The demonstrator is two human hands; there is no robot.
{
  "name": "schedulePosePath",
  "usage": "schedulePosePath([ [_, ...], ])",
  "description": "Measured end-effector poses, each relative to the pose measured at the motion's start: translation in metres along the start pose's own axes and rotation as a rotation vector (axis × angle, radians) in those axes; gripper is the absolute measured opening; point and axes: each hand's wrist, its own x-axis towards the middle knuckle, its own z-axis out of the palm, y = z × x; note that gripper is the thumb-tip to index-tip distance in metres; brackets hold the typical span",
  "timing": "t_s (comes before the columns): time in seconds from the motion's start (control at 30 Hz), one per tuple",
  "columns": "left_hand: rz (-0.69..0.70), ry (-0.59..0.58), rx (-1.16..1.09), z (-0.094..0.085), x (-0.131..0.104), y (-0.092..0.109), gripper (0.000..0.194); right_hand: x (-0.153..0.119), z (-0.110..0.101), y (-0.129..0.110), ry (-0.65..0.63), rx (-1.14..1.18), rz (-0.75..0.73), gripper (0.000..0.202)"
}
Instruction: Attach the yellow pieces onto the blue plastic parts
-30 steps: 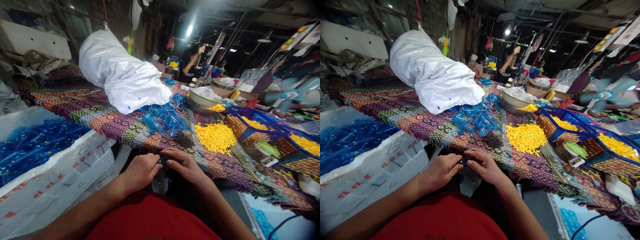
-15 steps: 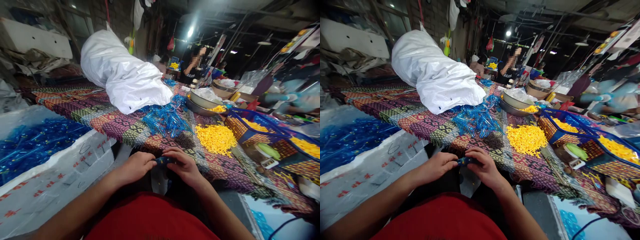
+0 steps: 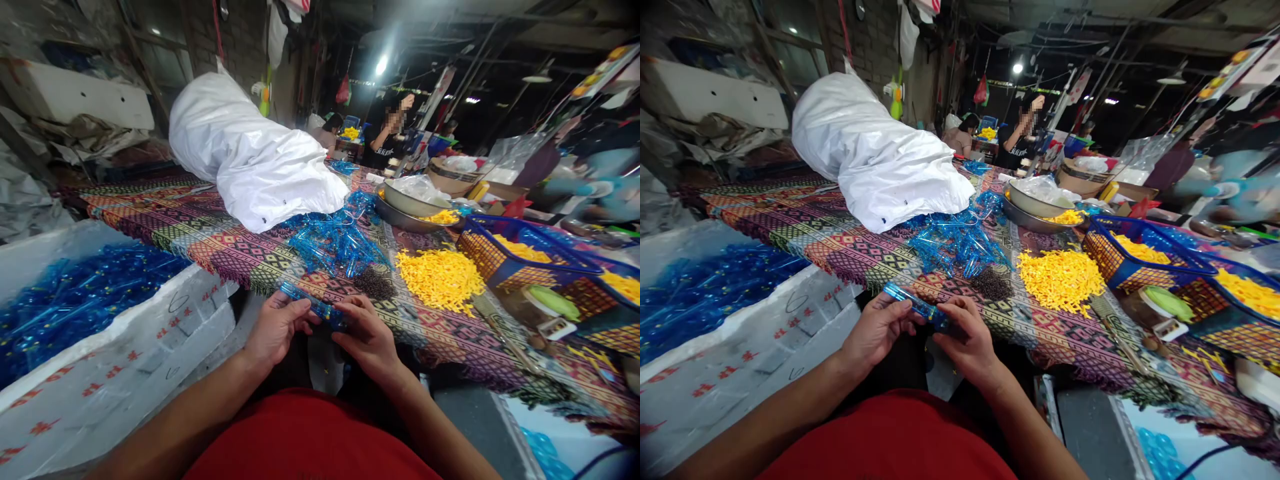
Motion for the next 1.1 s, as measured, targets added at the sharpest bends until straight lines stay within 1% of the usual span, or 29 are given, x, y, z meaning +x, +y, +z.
schedulePosePath([
  [0.07,0.077,0.004,0.095,0.004,-0.001,-0.002,0.021,-0.002,0.004,0.001,-0.057,0.013,-0.018,0.035],
  [0.13,0.168,-0.026,0.297,0.005,-0.003,-0.001,0.018,-0.002,0.004,0.000,-0.088,-0.003,-0.019,0.032],
  [0.2,0.249,-0.107,0.530,0.005,-0.005,0.002,0.017,0.004,-0.001,-0.004,-0.065,-0.025,-0.007,0.030],
  [0.27,0.306,-0.223,0.706,0.005,-0.005,0.005,0.019,0.012,-0.005,-0.011,-0.027,-0.023,-0.008,0.031],
  [0.33,0.332,-0.334,0.816,0.006,-0.005,0.006,0.019,0.021,-0.008,-0.018,-0.028,-0.010,-0.036,0.031],
  [0.43,0.348,-0.413,0.879,0.007,-0.003,0.004,0.017,0.029,-0.008,-0.025,-0.021,-0.013,-0.089,0.022],
  [0.53,0.365,-0.419,0.872,0.005,-0.003,0.002,0.019,0.028,-0.007,-0.027,0.036,-0.011,-0.099,0.014],
  [0.63,0.427,-0.404,0.897,0.003,-0.004,0.002,0.023,0.025,-0.008,-0.025,0.077,-0.005,-0.088,0.013],
  [0.73,0.472,-0.498,0.942,0.004,-0.005,0.001,0.025,0.024,-0.010,-0.024,0.045,-0.003,-0.084,0.019],
  [0.77,0.487,-0.509,0.960,0.005,-0.005,0.000,0.026,0.024,-0.010,-0.023,0.039,-0.005,-0.084,0.019],
  [0.83,0.545,-0.453,1.015,0.007,-0.006,0.000,0.029,0.024,-0.010,-0.024,0.054,-0.018,-0.099,0.017],
  [0.9,0.648,-0.360,1.101,0.009,-0.008,0.000,0.029,0.025,-0.009,-0.026,0.077,-0.028,-0.126,0.016],
  [0.93,0.703,-0.333,1.147,0.011,-0.009,0.001,0.028,0.025,-0.009,-0.028,0.074,-0.034,-0.138,0.018],
  [0.97,0.756,-0.322,1.192,0.012,-0.010,0.002,0.026,0.025,-0.009,-0.030,0.065,-0.041,-0.148,0.019],
  [1.03,0.837,-0.338,1.268,0.014,-0.014,0.007,0.025,0.025,-0.010,-0.035,0.049,-0.060,-0.168,0.020],
  [1.1,0.868,-0.384,1.311,0.015,-0.018,0.011,0.024,0.025,-0.011,-0.040,0.046,-0.089,-0.209,0.017],
])
